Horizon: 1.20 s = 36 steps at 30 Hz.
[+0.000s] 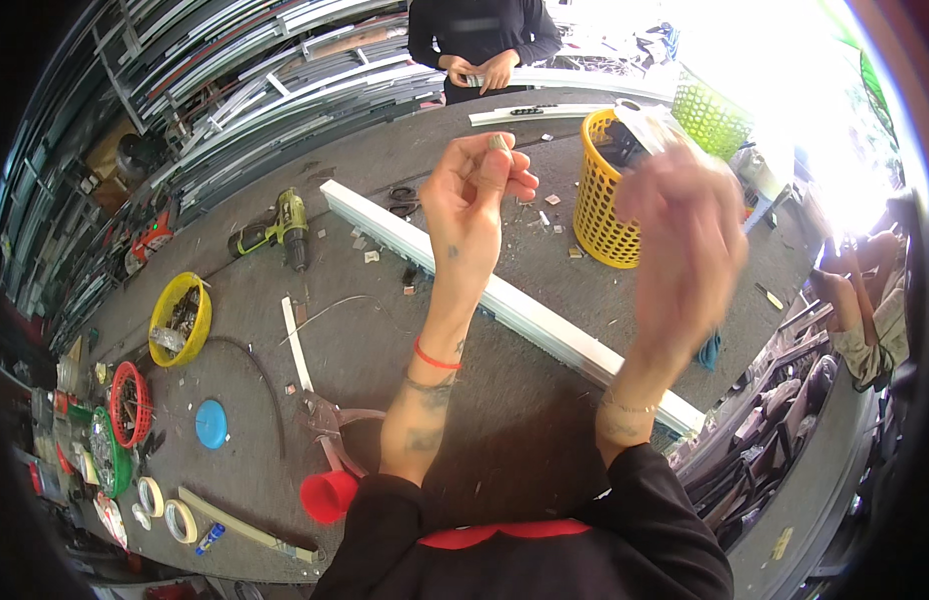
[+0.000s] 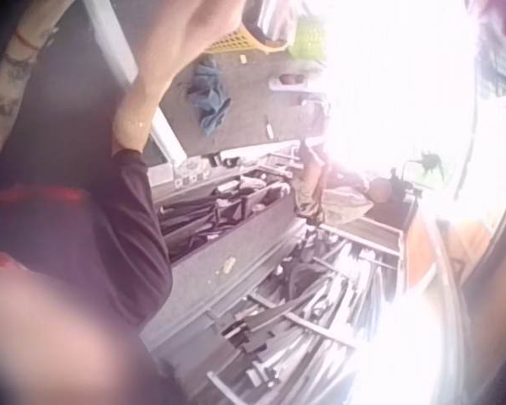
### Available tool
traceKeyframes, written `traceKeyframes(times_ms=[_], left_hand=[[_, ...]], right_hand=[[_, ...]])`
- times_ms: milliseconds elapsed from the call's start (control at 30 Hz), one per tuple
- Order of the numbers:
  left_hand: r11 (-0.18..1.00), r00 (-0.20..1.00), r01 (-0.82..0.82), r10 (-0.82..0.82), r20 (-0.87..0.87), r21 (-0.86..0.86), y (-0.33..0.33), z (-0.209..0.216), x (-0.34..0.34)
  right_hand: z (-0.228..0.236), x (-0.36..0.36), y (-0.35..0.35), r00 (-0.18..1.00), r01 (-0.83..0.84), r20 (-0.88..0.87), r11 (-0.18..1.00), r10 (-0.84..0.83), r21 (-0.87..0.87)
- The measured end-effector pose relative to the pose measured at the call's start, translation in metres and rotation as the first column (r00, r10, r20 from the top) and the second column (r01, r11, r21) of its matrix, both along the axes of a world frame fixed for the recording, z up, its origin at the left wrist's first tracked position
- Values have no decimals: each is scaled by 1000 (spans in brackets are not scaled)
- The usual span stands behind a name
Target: The person repeatedly rolls a small cylindrical object between their palms, then uses a pointed tool to carve or shape it. They continue alternating between rolling and carving the same object throughout the clip.
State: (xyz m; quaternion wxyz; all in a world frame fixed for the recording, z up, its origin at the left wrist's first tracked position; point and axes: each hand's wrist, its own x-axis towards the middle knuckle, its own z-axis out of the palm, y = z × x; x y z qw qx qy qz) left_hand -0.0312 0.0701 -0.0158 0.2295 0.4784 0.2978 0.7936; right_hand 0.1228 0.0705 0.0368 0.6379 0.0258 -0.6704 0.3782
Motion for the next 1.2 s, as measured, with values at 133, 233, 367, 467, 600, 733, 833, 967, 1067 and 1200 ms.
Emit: traceKeyframes(times_ms=[133,233,367,467,600,733,833,967,1067,1200], left_hand=[[995,994,103,-103,33,2,2,-1,-9],[995,994,95,-94,48,-9,5,-2,-12],[997,998,50,-47,48,-56,5,-3,-14],[998,1000,16,-17,-8,-60,2,-2,-16],[998,999,18,-19,-25,-63,0,0,-17],[995,999,-22,19,-35,-95,-1,2,-16],[993,996,-75,70,-56,-93,-2,3,-14],[988,986,-146,142,-86,-45,-4,6,-12],[984,979,-168,159,-124,-61,-7,5,-8],[985,969,-171,161,-189,-38,-11,8,1]], right_hand=[[9,23,-53,958,-282,141,894,248,347],[11,28,-73,978,-201,25,902,207,382],[14,48,-85,995,-85,1,864,97,497],[15,69,-90,999,-35,11,847,34,531],[33,85,-102,989,148,-69,778,-134,610],[53,78,-114,978,198,-98,667,-184,719],[53,71,-118,894,334,-442,544,77,770],[27,65,-125,679,600,-720,457,143,657],[7,57,-124,595,624,-767,464,240,629],[-10,39,-100,729,399,-684,806,10,437]])
